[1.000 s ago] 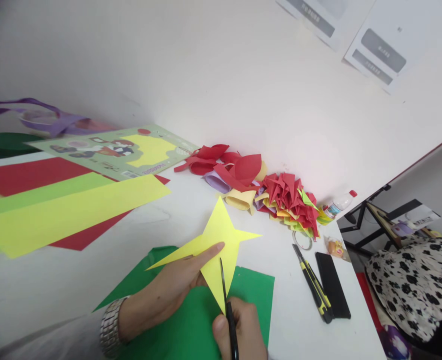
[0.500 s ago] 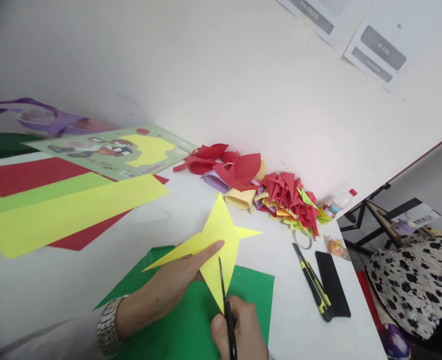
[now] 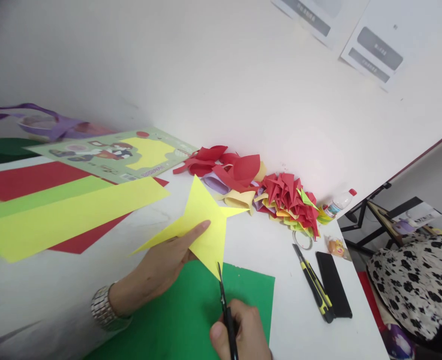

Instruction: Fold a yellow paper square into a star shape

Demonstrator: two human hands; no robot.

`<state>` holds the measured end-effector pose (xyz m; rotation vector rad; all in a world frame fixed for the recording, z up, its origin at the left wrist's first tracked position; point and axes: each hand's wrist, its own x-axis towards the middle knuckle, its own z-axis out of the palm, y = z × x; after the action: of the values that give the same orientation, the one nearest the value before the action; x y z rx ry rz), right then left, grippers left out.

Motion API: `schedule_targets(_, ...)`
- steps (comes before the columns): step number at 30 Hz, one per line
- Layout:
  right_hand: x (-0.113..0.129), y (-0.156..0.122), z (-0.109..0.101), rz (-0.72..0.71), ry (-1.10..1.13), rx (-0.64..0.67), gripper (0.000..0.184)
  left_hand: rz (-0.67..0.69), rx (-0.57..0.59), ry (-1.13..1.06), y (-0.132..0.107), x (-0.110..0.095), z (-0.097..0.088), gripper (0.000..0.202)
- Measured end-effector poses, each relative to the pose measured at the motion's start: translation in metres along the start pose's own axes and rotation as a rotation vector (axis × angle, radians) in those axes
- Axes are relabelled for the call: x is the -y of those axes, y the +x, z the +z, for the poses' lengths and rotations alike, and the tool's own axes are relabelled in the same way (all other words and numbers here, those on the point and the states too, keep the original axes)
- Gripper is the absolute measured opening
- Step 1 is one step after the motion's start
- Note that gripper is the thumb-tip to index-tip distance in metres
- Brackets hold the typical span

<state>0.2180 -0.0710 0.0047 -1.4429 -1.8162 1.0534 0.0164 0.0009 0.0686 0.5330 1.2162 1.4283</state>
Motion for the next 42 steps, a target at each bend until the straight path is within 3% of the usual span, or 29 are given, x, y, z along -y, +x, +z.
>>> schedule_targets(5, -0.012, 0.012, -0.011, 0.024, 0.012, -0.031, 0.06, 0.003, 0.047, -0.087, 0.007, -0.002, -0.004, 0.017)
schedule_targets(7, -0.015, 0.02, -0.016, 0.06, 0.034, -0.101, 0.057, 0.002, 0.065, -0.107, 0.008, 0.001, -0.004, 0.017)
schedule_targets(13, -0.03, 0.045, -0.052, 0.031, -0.064, -0.57, 0.051, 0.006, 0.011, 0.037, 0.007, 0.013, -0.001, 0.014)
schedule_targets(18, -0.054, 0.048, -0.09, 0.065, -0.232, -0.808, 0.052, 0.037, 0.022, 0.148, 0.01, 0.023, 0.0, 0.016)
schedule_targets(24, -0.086, 0.032, -0.121, 0.105, -0.568, -0.901, 0.056, 0.045, 0.091, 0.237, 0.005, 0.028, 0.0, 0.026)
schedule_targets(27, -0.103, 0.022, -0.144, 0.129, -0.749, -0.883, 0.052, 0.008, 0.146, 0.195, 0.0, 0.025, 0.002, 0.031)
schedule_targets(34, -0.129, -0.003, -0.194, 0.164, -0.871, -0.869, 0.045, -0.346, 0.098, -0.084, -0.003, 0.021, 0.006, 0.025)
schedule_targets(38, -0.138, -0.009, -0.206, 0.166, -0.918, -0.887, 0.048, -0.395, 0.103, -0.103, -0.002, 0.019, 0.007, 0.026)
schedule_targets(42, -0.134, -0.013, -0.206, 0.121, -0.981, -0.882, 0.054, -0.407, 0.111, -0.104, -0.002, 0.02, 0.007, 0.026)
